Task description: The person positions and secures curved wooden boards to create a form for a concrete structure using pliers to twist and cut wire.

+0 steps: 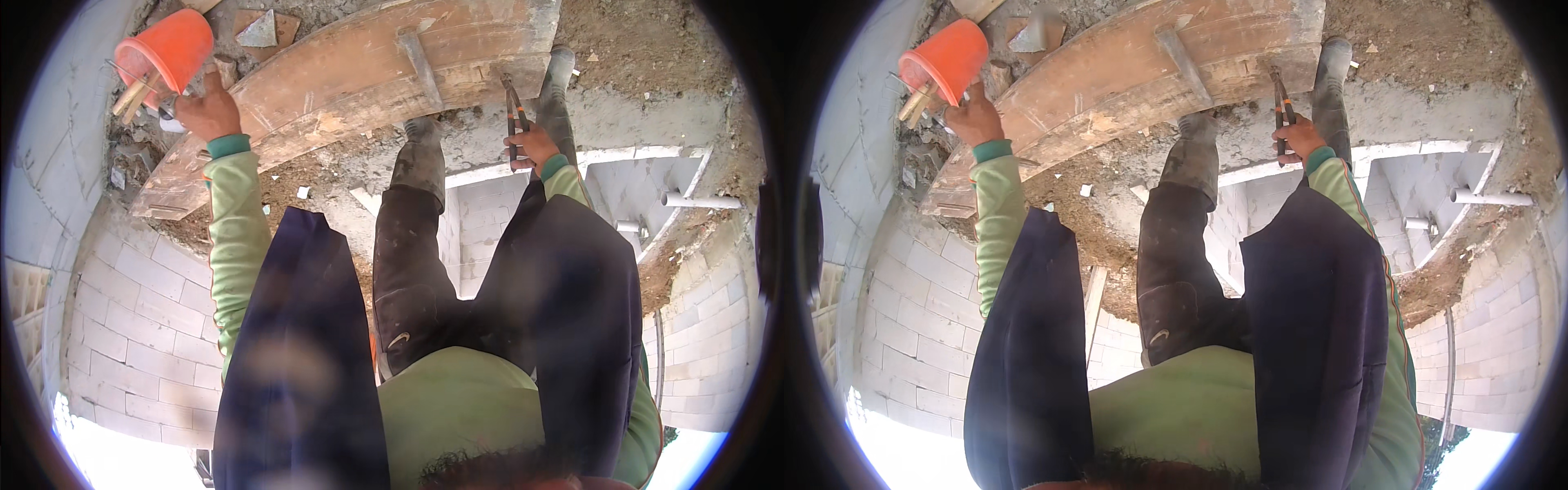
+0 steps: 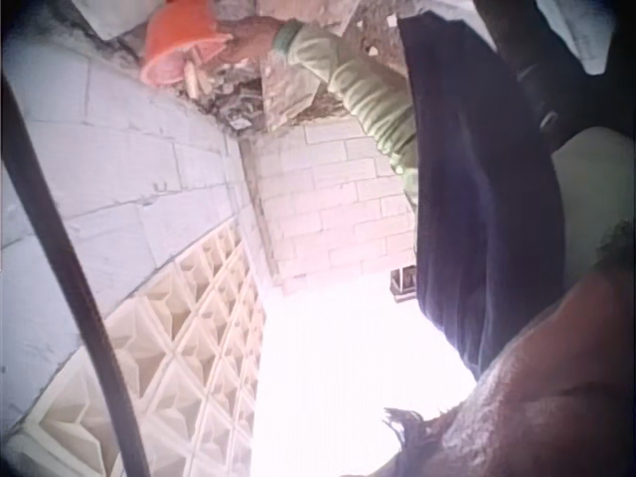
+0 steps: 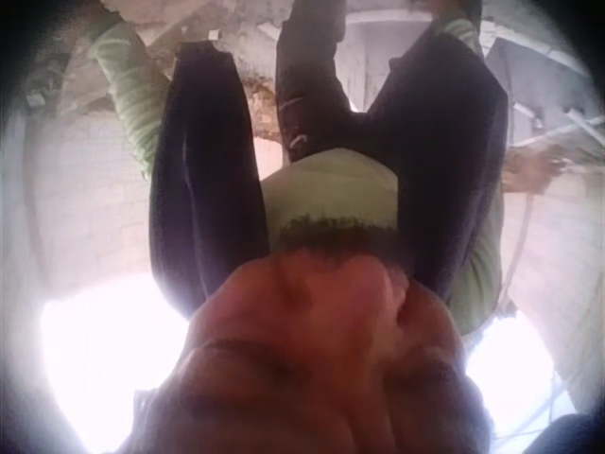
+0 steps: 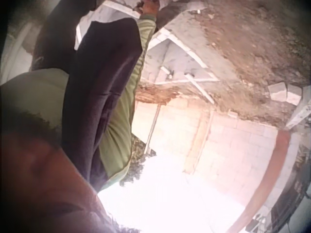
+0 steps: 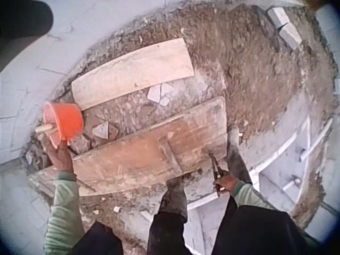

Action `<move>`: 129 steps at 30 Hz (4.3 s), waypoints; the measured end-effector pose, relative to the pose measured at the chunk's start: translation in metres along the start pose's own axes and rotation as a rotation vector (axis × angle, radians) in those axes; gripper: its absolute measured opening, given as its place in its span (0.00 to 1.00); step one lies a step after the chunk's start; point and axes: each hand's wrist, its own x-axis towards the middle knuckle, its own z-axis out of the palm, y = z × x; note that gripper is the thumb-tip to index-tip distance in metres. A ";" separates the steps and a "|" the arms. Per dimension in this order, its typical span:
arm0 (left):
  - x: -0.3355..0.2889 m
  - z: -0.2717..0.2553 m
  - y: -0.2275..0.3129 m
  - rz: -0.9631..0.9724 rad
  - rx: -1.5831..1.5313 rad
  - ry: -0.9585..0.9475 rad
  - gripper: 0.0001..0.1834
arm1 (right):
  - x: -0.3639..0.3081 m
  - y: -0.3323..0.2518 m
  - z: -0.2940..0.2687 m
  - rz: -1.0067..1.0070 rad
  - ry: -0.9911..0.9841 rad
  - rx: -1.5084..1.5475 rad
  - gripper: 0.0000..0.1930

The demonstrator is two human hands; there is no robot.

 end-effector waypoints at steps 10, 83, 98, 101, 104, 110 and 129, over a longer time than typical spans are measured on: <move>-0.160 0.196 0.077 -1.469 -0.837 -0.080 0.57 | -0.001 -0.028 -0.053 0.005 -0.208 -0.144 0.31; -0.149 0.257 0.110 -1.221 -0.384 0.267 0.54 | -0.010 -0.214 0.161 -0.786 -0.677 0.413 0.39; -0.156 0.245 0.089 -0.925 0.031 -0.453 0.66 | -0.008 -0.028 -0.005 0.011 -0.078 -0.317 0.22; -0.143 0.239 0.104 -1.101 0.084 -0.406 0.58 | -0.002 -0.015 0.001 -0.028 -0.098 -0.198 0.23; -0.136 0.251 0.108 -1.506 -0.316 0.327 0.56 | -0.005 -0.028 0.012 -0.027 -0.148 -0.173 0.29; -0.143 0.253 0.111 -1.433 -0.277 0.238 0.58 | 0.000 -0.045 0.019 -0.019 -0.167 -0.107 0.28; -0.149 0.263 0.071 -1.376 -0.164 0.474 0.56 | -0.012 -0.027 0.047 -0.025 -0.173 0.028 0.20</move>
